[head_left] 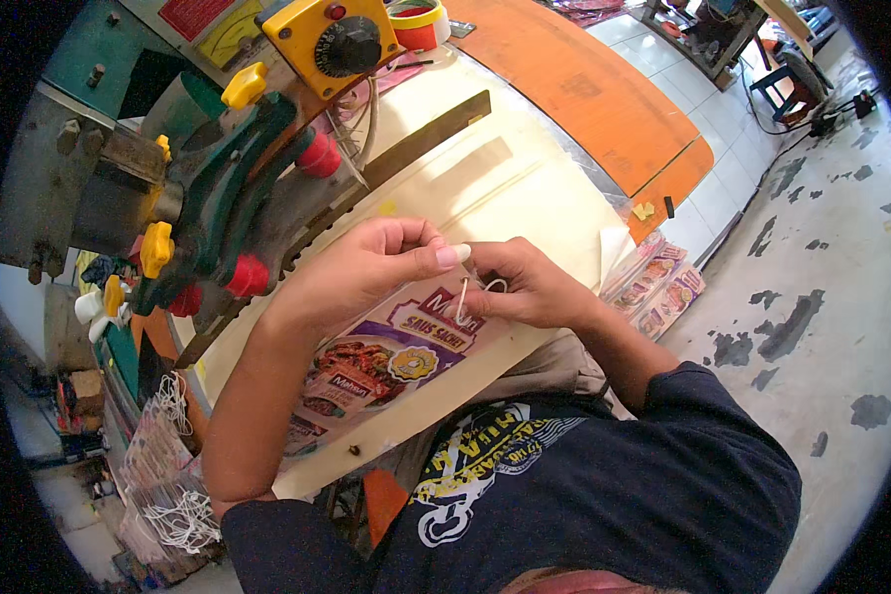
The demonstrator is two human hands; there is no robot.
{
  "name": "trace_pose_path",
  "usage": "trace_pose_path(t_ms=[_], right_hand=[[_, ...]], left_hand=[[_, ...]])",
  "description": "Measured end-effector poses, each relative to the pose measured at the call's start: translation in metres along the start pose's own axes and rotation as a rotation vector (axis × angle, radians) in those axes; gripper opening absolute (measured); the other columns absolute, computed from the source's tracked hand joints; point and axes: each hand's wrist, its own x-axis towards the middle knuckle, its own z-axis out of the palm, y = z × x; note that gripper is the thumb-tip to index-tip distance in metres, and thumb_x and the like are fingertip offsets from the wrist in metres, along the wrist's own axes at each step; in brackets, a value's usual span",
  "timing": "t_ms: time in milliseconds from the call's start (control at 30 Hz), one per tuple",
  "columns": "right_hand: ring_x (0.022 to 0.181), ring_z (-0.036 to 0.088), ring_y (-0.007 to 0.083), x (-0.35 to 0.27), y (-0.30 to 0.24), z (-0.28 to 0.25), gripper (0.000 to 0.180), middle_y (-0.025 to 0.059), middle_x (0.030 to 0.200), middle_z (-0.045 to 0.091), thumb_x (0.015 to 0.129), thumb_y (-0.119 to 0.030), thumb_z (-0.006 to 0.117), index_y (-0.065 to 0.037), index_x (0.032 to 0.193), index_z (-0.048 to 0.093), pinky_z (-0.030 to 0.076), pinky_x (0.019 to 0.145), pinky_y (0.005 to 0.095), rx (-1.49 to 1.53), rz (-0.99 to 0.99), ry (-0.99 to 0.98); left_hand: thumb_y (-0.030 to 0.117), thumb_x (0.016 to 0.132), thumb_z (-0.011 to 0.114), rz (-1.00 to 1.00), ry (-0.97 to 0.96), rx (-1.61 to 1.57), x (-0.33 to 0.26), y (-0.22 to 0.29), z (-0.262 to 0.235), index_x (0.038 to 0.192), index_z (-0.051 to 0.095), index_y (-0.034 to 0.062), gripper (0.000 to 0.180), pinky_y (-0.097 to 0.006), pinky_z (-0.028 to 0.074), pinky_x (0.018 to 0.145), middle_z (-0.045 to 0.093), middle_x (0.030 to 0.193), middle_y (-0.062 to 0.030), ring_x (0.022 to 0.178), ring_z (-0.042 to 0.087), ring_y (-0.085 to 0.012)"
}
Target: The person picks up a strip of printed labels, places it under a press, and ties a piece of string around a group of labels.
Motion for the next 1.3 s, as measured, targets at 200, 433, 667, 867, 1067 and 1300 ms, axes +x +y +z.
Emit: trace_pose_path(t_ms=[200,433,667,867,1067,1300], right_hand=[[0.076,0.069,0.0195,0.000,0.006,0.003,0.031,0.0091,0.085,0.072,0.094,-0.019,0.072,-0.002,0.117,0.063,0.052,0.069,0.0343,0.049,-0.007,0.002],[0.077,0.071,0.0260,0.000,0.000,-0.001,0.024,0.0126,0.084,0.072,0.093,-0.021,0.071,-0.002,0.104,0.063,0.053,0.069,0.0366,-0.025,0.017,-0.034],[0.077,0.070,0.0268,0.001,-0.001,0.000,0.020,0.0121,0.084,0.071,0.094,-0.021,0.069,-0.003,0.100,0.063,0.052,0.069,0.0370,-0.021,-0.011,-0.030],[0.077,0.070,0.0275,0.001,-0.006,0.000,0.020,0.0123,0.082,0.069,0.095,-0.022,0.068,-0.003,0.096,0.061,0.052,0.070,0.0371,-0.030,-0.037,-0.023],[0.067,0.056,0.0236,0.000,-0.003,-0.001,0.027,0.0139,0.074,0.056,0.094,-0.022,0.069,-0.002,0.088,0.051,0.045,0.064,0.0370,-0.147,-0.012,-0.003],[0.065,0.054,0.0182,-0.002,0.008,0.006,0.027,0.0135,0.071,0.055,0.094,-0.025,0.070,-0.001,0.094,0.056,0.044,0.062,0.0355,0.015,0.046,0.045]], left_hand=[[0.032,0.099,0.070,0.010,-0.008,-0.008,-0.001,0.001,0.003,0.097,0.064,0.0056,0.027,-0.022,0.051,0.069,0.068,0.089,-0.0010,0.077,0.062,-0.0058],[0.030,0.101,0.067,0.111,0.049,0.054,-0.001,-0.008,0.003,0.095,0.064,0.0055,0.026,-0.021,0.047,0.071,0.062,0.086,0.0033,0.078,0.055,-0.0030],[0.028,0.103,0.064,0.149,0.085,0.027,-0.009,-0.004,0.011,0.096,0.063,0.0053,0.023,-0.021,0.047,0.072,0.062,0.087,0.0028,0.079,0.056,-0.0031],[0.026,0.104,0.062,0.152,0.095,0.007,-0.015,0.001,0.018,0.099,0.062,0.0052,0.022,-0.022,0.048,0.073,0.063,0.090,0.0019,0.082,0.056,-0.0034],[0.027,0.104,0.061,0.488,0.244,-0.011,-0.016,0.001,-0.002,0.103,0.060,0.0063,0.021,-0.021,0.043,0.076,0.058,0.090,0.0033,0.082,0.052,-0.0044],[0.029,0.104,0.060,0.366,0.318,0.367,-0.021,0.002,0.009,0.111,0.061,0.0045,0.025,-0.021,0.044,0.077,0.060,0.091,0.0023,0.084,0.053,-0.0049]])
